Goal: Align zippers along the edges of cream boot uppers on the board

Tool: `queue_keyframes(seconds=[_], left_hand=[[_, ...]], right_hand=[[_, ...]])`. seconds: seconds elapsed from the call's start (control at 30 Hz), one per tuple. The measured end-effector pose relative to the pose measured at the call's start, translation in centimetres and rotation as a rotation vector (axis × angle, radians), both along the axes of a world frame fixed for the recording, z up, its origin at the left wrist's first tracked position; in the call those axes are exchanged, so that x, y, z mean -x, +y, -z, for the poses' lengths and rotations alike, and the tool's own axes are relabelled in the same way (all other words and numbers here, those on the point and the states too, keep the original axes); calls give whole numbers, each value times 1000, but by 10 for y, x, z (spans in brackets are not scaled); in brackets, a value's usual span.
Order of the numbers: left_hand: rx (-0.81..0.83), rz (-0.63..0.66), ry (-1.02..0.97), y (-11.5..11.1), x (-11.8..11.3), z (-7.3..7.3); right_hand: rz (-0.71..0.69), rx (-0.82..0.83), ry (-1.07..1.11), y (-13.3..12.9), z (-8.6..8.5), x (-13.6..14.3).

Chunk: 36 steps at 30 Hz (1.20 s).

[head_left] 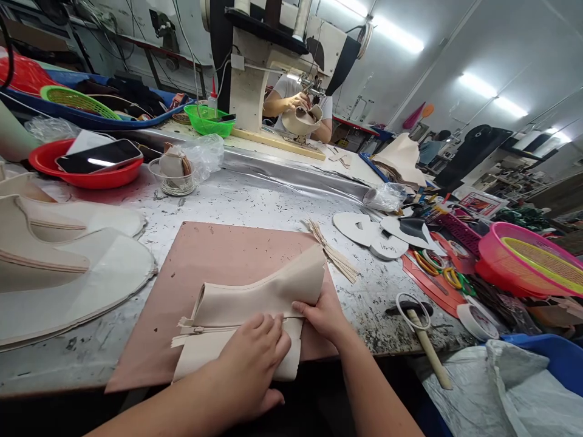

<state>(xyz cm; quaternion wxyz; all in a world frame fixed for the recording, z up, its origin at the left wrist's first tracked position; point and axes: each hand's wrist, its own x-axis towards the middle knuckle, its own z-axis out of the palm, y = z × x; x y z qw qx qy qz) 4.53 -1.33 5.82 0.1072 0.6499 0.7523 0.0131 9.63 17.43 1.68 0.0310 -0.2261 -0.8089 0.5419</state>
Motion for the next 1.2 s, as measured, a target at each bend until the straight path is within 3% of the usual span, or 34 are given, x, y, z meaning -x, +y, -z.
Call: queue_keyframes(seconds=[0.17, 0.27, 0.43, 0.67, 0.87, 0.97, 1.03, 1.07, 1.13, 1.2], left_hand=[[27, -76, -71, 8, -6, -3], [31, -80, -86, 11, -6, 1], [3, -72, -82, 16, -3, 7], [9, -49, -44, 16, 0, 8], [-18, -71, -114, 15, 4, 0], [-84, -86, -136, -6, 14, -9], [-254, -204, -78, -30, 26, -11], [-371, -326, -29, -43, 34, -12], [-514, -678, 8, -66, 50, -11], [-410, -878, -207, -79, 64, -10]], right_hand=[[11, 30, -31, 1, -3, -2], [-83, 121, 16, 5, -12, -3], [-152, 7, -130, 22, -27, 7], [-211, -21, -173, 37, -26, 18], [-198, -218, -129, 29, -25, 10], [-191, -507, -49, 25, -15, -1], [-136, -684, -47, 22, -8, -8], [-100, -713, -52, 20, -5, -10], [-80, -649, -9, 16, -5, -13], [-133, -471, 65, 10, -9, -14]])
